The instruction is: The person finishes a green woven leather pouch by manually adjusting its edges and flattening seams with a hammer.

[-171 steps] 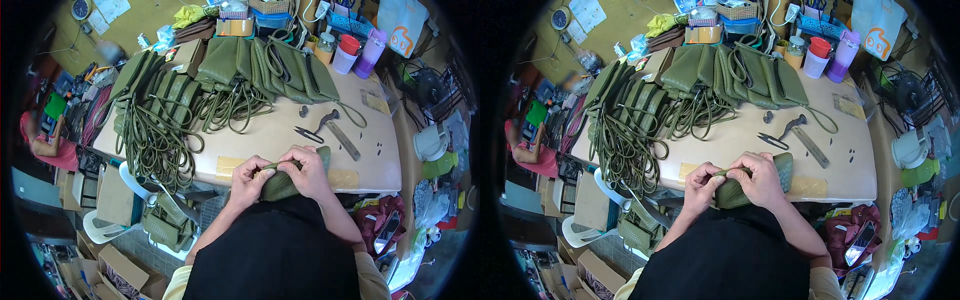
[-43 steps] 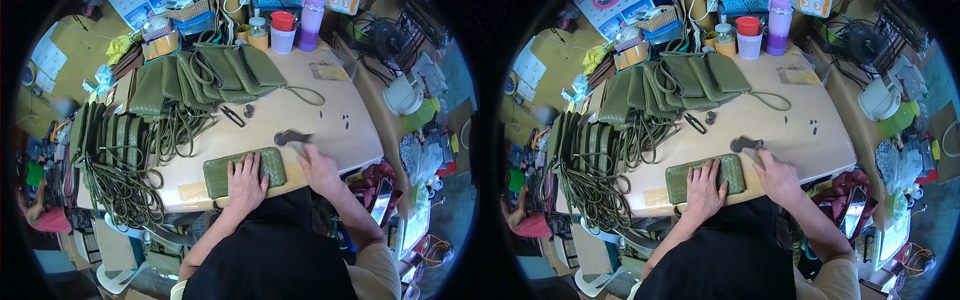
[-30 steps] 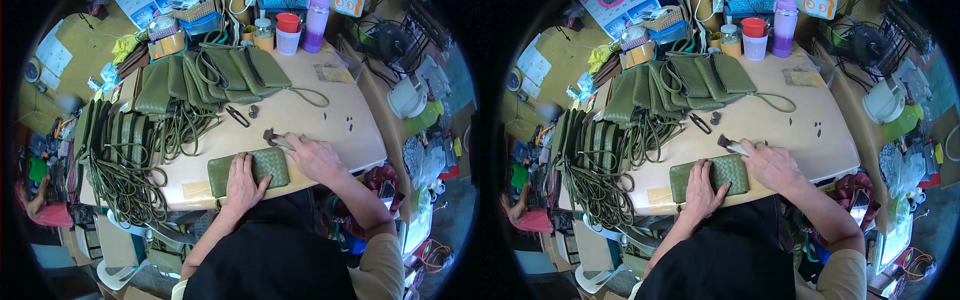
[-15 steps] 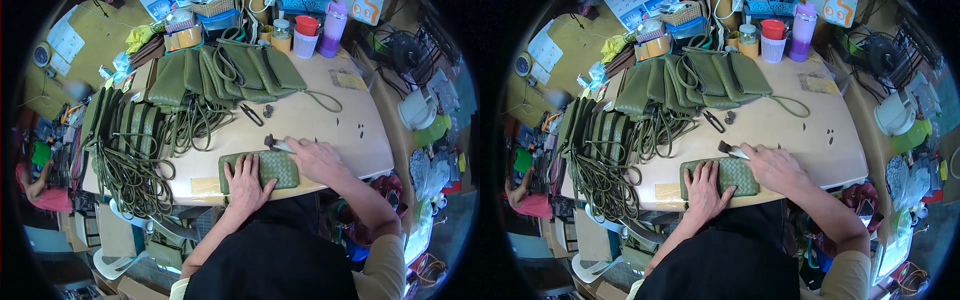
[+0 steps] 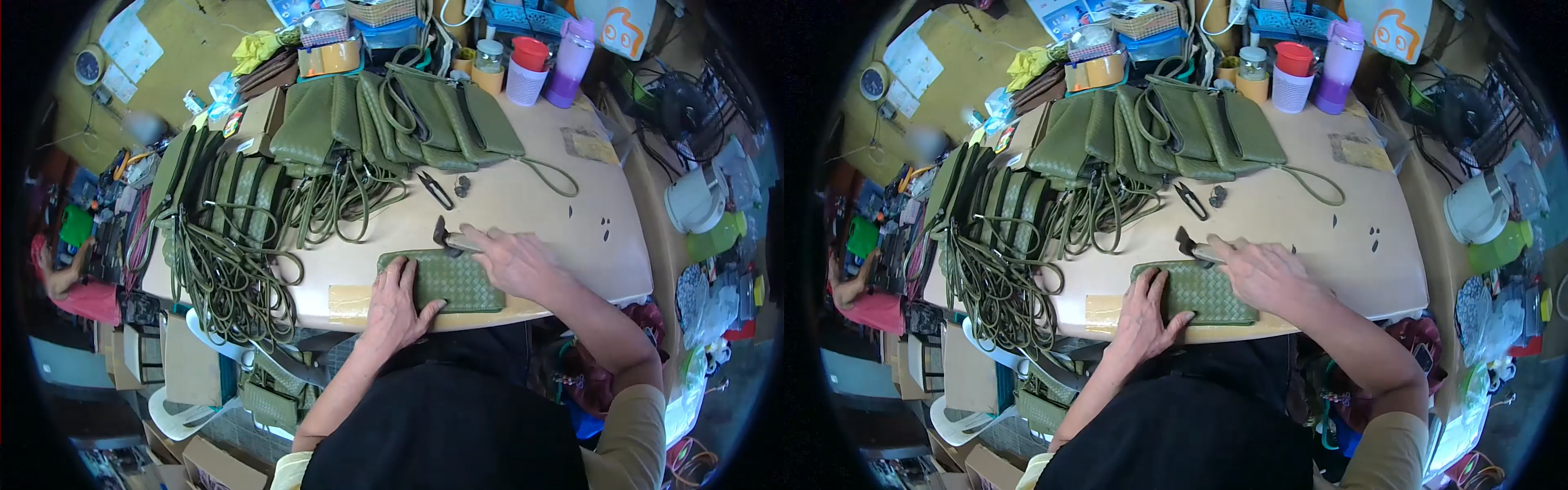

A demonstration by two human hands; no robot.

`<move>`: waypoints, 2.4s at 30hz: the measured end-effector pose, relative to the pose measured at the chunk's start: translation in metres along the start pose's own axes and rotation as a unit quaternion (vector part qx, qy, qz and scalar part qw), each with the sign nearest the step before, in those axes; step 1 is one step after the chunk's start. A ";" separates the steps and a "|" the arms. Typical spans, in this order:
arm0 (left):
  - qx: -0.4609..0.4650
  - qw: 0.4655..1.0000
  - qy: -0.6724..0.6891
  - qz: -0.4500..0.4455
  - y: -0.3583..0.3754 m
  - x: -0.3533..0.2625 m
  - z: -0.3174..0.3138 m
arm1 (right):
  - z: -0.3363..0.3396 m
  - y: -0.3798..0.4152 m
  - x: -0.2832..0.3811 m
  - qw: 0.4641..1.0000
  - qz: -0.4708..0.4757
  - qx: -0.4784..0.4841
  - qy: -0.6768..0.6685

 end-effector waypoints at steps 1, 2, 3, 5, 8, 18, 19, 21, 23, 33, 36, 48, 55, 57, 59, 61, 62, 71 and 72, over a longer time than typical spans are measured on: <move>0.002 1.000 -0.003 0.005 0.002 0.005 -0.002 | 0.004 -0.003 0.005 0.999 -0.015 0.034 0.018; 0.013 1.000 0.003 0.008 -0.001 0.010 -0.005 | -0.002 -0.004 0.008 0.999 -0.013 0.032 0.015; 0.023 1.000 0.012 0.013 -0.002 0.012 -0.008 | -0.004 -0.004 0.012 1.000 -0.007 -0.024 -0.013; -0.009 0.999 -0.041 -0.002 -0.001 0.009 -0.006 | -0.013 -0.007 0.008 0.996 0.004 -0.078 -0.043; -0.034 0.999 -0.005 0.017 0.003 0.015 -0.008 | -0.015 -0.013 0.003 0.999 0.023 -0.037 -0.015; -0.039 0.999 -0.014 0.003 0.013 0.020 0.003 | -0.005 -0.035 0.028 0.998 0.047 -0.038 0.016; -0.028 0.999 0.018 0.020 0.015 0.022 0.004 | 0.000 -0.038 0.032 0.993 0.069 -0.094 0.009; -0.019 0.998 0.050 0.041 0.017 0.026 0.003 | -0.020 -0.042 0.032 0.995 0.083 -0.058 0.001; -0.038 0.998 -0.044 0.018 0.018 0.023 0.001 | -0.026 -0.045 0.033 0.995 0.096 -0.021 -0.005; -0.032 0.989 -0.142 0.041 0.023 0.021 -0.003 | -0.026 -0.087 0.054 0.992 0.113 0.028 0.049; -0.035 0.987 -0.154 0.042 0.019 0.021 -0.005 | -0.012 -0.087 0.054 0.990 0.130 -0.047 -0.012; -0.036 0.990 -0.129 0.049 0.019 0.022 -0.009 | -0.038 -0.086 0.038 0.989 0.132 -0.029 0.067; -0.029 0.989 -0.131 0.054 0.020 0.023 -0.010 | -0.035 -0.077 0.038 0.993 0.108 -0.021 -0.037; -0.028 0.988 -0.147 0.045 0.021 0.020 -0.006 | -0.028 -0.079 0.038 0.996 0.072 0.019 0.049; -0.029 0.986 -0.161 0.033 0.016 0.019 -0.004 | -0.014 -0.071 0.038 0.993 0.059 -0.070 -0.068; -0.033 0.985 -0.171 0.021 0.020 0.016 -0.003 | -0.025 -0.060 0.036 0.992 0.109 -0.032 -0.050; -0.026 0.984 -0.173 0.019 0.024 0.016 -0.001 | -0.029 -0.055 0.028 0.997 0.075 -0.014 -0.028; -0.023 0.981 -0.194 -0.018 0.007 0.010 -0.009 | -0.015 -0.026 0.005 0.999 0.028 -0.029 -0.001; -0.017 0.988 -0.151 -0.032 0.006 0.011 -0.012 | -0.001 -0.030 0.005 0.999 0.003 0.013 0.042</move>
Point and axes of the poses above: each hand's wrist, its own y-axis away from the middle knuckle, its own z-axis out of the back of the hand, x = y × z, the point moved 6 cm from there along -y, towards the middle knuckle, and after that the axes turned 13 degrees about z, right-handed, at the moved point
